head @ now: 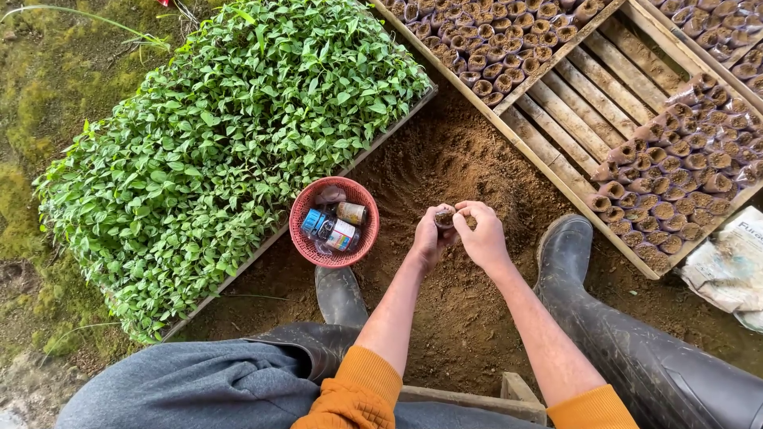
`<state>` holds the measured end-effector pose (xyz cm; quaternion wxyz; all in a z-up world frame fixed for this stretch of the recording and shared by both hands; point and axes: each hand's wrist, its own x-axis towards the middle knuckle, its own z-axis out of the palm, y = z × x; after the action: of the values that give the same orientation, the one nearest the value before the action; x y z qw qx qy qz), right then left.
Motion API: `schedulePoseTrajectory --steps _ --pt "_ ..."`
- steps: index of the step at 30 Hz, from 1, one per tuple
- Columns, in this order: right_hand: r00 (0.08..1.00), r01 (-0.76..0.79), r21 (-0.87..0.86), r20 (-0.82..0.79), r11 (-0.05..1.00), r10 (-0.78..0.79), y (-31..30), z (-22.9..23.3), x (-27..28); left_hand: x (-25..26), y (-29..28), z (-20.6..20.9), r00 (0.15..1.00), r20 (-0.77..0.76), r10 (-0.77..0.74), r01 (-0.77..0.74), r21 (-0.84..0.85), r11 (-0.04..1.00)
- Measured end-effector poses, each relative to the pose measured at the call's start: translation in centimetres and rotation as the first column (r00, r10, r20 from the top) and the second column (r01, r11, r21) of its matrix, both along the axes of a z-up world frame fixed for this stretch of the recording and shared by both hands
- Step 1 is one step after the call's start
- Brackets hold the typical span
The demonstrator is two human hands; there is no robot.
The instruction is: The person scoops soil from a pile on the ground and packs it into small plastic seedling pots. They repeatedly fill the pots by hand and place them into a wooden tray. A red basket containing small containers is visible nearby.
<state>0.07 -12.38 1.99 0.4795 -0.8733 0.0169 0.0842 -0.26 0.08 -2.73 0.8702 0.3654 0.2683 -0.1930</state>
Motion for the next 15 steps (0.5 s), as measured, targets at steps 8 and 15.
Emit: schedulePoseTrajectory --steps 8,15 --pt "0.998 0.047 0.053 -0.052 0.998 -0.044 -0.1 1.4 0.1 0.0 -0.3 -1.2 1.000 -0.012 -0.011 0.011 -0.033 0.999" --pt "0.979 -0.054 -0.184 0.184 0.981 0.089 0.2 1.0 0.3 0.0 -0.5 -0.9 0.996 -0.078 0.030 -0.024 0.073 0.997"
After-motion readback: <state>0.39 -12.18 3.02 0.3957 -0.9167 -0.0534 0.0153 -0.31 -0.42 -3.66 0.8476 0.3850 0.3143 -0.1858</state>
